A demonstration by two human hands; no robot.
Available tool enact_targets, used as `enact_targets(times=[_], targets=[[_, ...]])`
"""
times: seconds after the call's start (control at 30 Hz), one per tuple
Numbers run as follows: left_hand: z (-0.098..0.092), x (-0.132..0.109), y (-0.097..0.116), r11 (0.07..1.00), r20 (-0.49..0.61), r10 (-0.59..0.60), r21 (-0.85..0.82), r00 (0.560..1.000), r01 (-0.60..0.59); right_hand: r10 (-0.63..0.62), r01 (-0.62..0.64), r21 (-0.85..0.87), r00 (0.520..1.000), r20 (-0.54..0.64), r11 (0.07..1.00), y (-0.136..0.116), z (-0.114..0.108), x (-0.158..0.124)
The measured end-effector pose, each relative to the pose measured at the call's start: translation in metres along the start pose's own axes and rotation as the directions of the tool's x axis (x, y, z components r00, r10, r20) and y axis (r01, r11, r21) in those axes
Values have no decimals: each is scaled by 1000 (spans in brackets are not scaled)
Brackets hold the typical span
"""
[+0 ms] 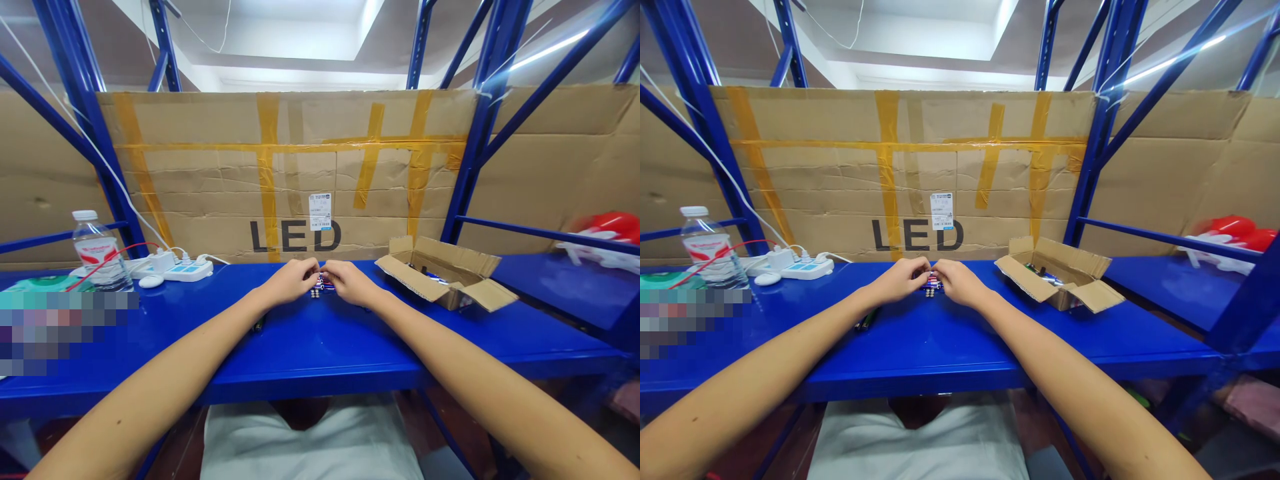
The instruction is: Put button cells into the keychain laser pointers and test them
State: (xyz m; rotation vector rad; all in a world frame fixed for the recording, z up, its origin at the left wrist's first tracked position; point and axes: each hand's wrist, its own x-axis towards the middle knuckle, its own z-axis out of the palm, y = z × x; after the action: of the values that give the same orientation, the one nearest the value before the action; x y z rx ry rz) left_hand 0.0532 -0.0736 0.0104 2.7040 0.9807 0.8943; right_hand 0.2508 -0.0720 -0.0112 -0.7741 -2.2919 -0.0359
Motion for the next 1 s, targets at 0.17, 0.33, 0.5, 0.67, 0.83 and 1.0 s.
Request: enact_targets(times=[0.17,0.33,0.5,0.67,0.83,1.0], targets=[[0,1,-3,999,-20,-32,-44,999,31,15,-14,16,997,-74,1000,-2,2,-2],[-1,1,-3,991,-10,-33,-130,999,31,-42,45,13,989,-142,999,1,2,-2],[-2,0,1,957,4,-57,-284,998,56,-116,130,62,973,-199,990,0,-2,0],[-4,0,4,965,28,-34,-260,999,41,-99,120,105,978,-185,987,-2,-4,-1],[-4,-1,5,994,5,9,-111,1000,-8,7,21,178,988,-155,984,-4,-7,0],[-2,-1,5,996,-1,90,23,996,-90,163,-135,351,985,-52,927,-4,-9,0]])
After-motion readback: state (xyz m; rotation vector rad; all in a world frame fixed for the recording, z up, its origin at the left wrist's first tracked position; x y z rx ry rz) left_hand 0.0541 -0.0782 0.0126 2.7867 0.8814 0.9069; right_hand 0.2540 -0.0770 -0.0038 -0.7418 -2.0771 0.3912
